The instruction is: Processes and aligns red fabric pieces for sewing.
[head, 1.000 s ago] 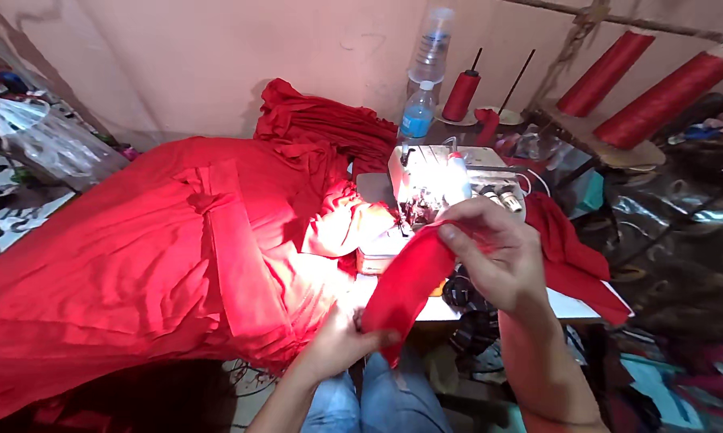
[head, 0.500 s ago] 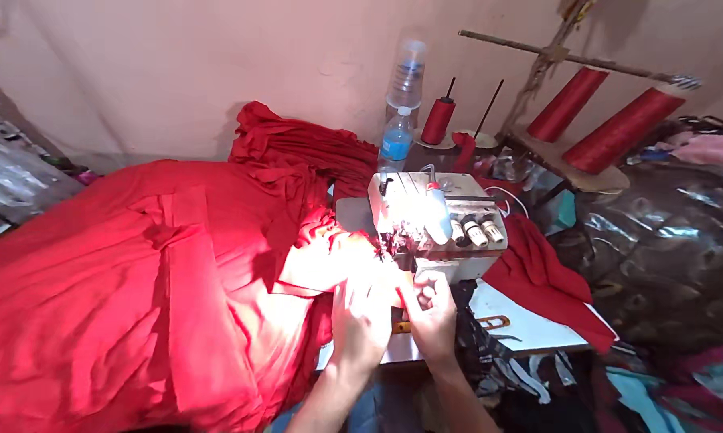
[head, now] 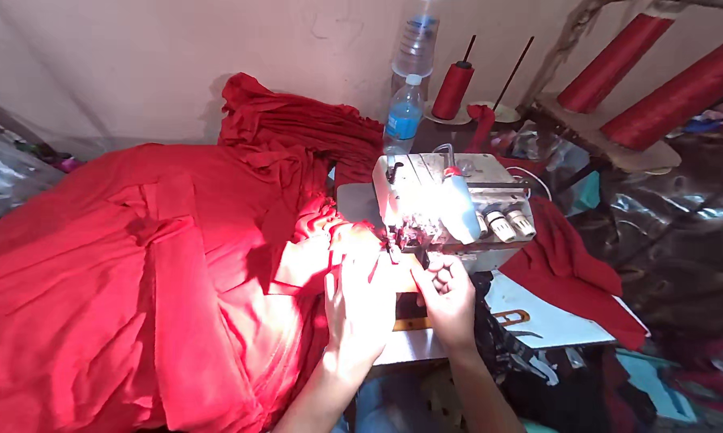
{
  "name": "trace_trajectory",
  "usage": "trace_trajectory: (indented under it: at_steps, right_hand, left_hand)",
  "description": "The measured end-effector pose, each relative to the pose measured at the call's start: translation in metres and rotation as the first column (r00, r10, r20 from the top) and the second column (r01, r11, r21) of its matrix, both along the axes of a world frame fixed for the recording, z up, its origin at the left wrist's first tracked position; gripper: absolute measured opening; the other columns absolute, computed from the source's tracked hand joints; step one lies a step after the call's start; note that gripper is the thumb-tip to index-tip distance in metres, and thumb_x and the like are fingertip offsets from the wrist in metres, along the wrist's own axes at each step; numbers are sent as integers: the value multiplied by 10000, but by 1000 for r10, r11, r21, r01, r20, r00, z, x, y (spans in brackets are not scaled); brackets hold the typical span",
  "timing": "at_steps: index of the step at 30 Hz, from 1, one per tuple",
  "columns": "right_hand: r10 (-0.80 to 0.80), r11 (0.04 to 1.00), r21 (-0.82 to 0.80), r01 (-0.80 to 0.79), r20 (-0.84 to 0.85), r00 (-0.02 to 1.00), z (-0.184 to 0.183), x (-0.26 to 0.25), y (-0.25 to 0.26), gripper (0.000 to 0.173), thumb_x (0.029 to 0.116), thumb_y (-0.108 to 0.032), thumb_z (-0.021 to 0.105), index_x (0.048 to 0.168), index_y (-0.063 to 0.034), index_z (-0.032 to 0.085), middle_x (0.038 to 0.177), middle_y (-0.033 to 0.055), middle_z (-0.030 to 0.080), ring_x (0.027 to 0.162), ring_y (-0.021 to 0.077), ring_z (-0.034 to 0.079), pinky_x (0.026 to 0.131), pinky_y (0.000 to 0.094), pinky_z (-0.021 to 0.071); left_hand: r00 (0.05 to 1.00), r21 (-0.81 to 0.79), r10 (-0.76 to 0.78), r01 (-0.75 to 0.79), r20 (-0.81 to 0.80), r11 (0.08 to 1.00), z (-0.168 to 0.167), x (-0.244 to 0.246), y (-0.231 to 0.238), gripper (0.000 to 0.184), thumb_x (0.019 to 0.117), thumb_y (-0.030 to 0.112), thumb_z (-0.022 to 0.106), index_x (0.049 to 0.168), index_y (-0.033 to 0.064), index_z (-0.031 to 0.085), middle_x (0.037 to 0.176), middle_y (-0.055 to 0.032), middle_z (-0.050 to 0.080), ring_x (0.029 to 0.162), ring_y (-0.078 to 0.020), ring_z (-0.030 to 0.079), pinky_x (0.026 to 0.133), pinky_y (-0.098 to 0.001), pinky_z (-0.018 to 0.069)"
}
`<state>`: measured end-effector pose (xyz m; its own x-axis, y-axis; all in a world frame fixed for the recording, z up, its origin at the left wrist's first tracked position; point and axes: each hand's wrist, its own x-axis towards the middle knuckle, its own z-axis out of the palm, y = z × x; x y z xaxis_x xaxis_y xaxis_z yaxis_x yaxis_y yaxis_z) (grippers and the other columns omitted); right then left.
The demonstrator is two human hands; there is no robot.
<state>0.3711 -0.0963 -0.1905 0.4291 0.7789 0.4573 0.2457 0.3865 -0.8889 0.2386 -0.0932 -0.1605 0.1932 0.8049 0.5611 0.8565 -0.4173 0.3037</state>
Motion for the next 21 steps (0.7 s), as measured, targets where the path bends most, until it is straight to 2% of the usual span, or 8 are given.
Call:
trace_trajectory:
  at_steps: [5, 9, 11, 13, 16, 18, 19, 21]
  right_hand:
    - [-119, 990, 86, 108, 136, 984, -4, 0, 9, 162, 869, -55, 714, 949, 23, 596, 688, -53, 574, 553, -71, 534, 523, 98, 480]
    - [-262, 962, 151, 226, 291, 920, -3, -2, 20, 157, 889, -99, 714, 896, 17, 608, 660, -44, 553, 567, -88, 499, 561, 76, 434]
    - [-302, 951, 161, 262, 327, 895, -3, -2, 22, 143, 881, -86, 707, 898, 26, 621, 650, -24, 567, 561, -79, 515, 557, 80, 438]
    - [-313, 949, 153, 275, 368, 875, -5, 0, 19, 151, 884, -84, 705, 928, 44, 638, 655, 10, 594, 560, -51, 538, 559, 98, 452]
    - [-272, 961, 86, 262, 438, 857, -12, 6, 8, 212, 898, -115, 694, 996, 69, 657, 681, 27, 608, 562, -22, 535, 557, 123, 451]
    - [-267, 959, 49, 278, 476, 838, -16, 10, -1, 248, 903, -159, 691, 1014, 59, 655, 683, 32, 601, 550, 18, 525, 538, 168, 450]
    - [-275, 956, 48, 289, 486, 830, -17, 12, -5, 245, 901, -167, 688, 1009, 51, 650, 705, 44, 595, 568, 38, 523, 545, 181, 450]
    - [-296, 951, 70, 300, 479, 827, -17, 14, -15, 258, 892, -162, 682, 1012, 63, 644, 739, 57, 577, 590, 26, 485, 551, 153, 411]
  left_hand:
    - [1000, 8, -2, 2, 23, 1000, 10, 2, 10, 252, 947, 226, 575, 1033, 119, 787, 1117, -121, 734, 1129, -390, 671, 893, -673, 478]
    - [1000, -12, 27, -27, -3, 1000, 9, -1, 33, 288, 957, 298, 571, 1068, 159, 797, 1140, -148, 709, 1108, -393, 642, 814, -573, 488]
    - [999, -114, 31, -32, -11, 993, 18, -1, 39, 269, 961, 277, 617, 1119, 138, 786, 1199, -197, 668, 1147, -413, 605, 852, -564, 479]
    - [999, -199, 40, -45, -28, 979, 29, -1, 44, 215, 956, 236, 654, 1072, 101, 773, 1186, -229, 651, 1151, -429, 598, 861, -557, 488]
    - [998, -395, 30, -52, -62, 917, 50, -1, 44, 294, 1010, 216, 603, 1197, 26, 730, 1277, -277, 615, 1201, -454, 566, 967, -560, 449]
    - [997, -273, 55, -70, -61, 959, 29, -5, 55, 322, 1009, 254, 582, 1164, 19, 737, 1227, -272, 630, 1143, -456, 591, 918, -559, 486]
    - [994, -120, 87, -94, -64, 988, 4, -7, 68, 314, 976, 304, 581, 1072, 63, 759, 1122, -223, 653, 1049, -422, 627, 825, -528, 532]
    - [994, -127, 103, -106, -25, 986, -19, -3, 86, 303, 941, 339, 638, 1066, 96, 771, 1027, -161, 678, 953, -362, 658, 757, -497, 556]
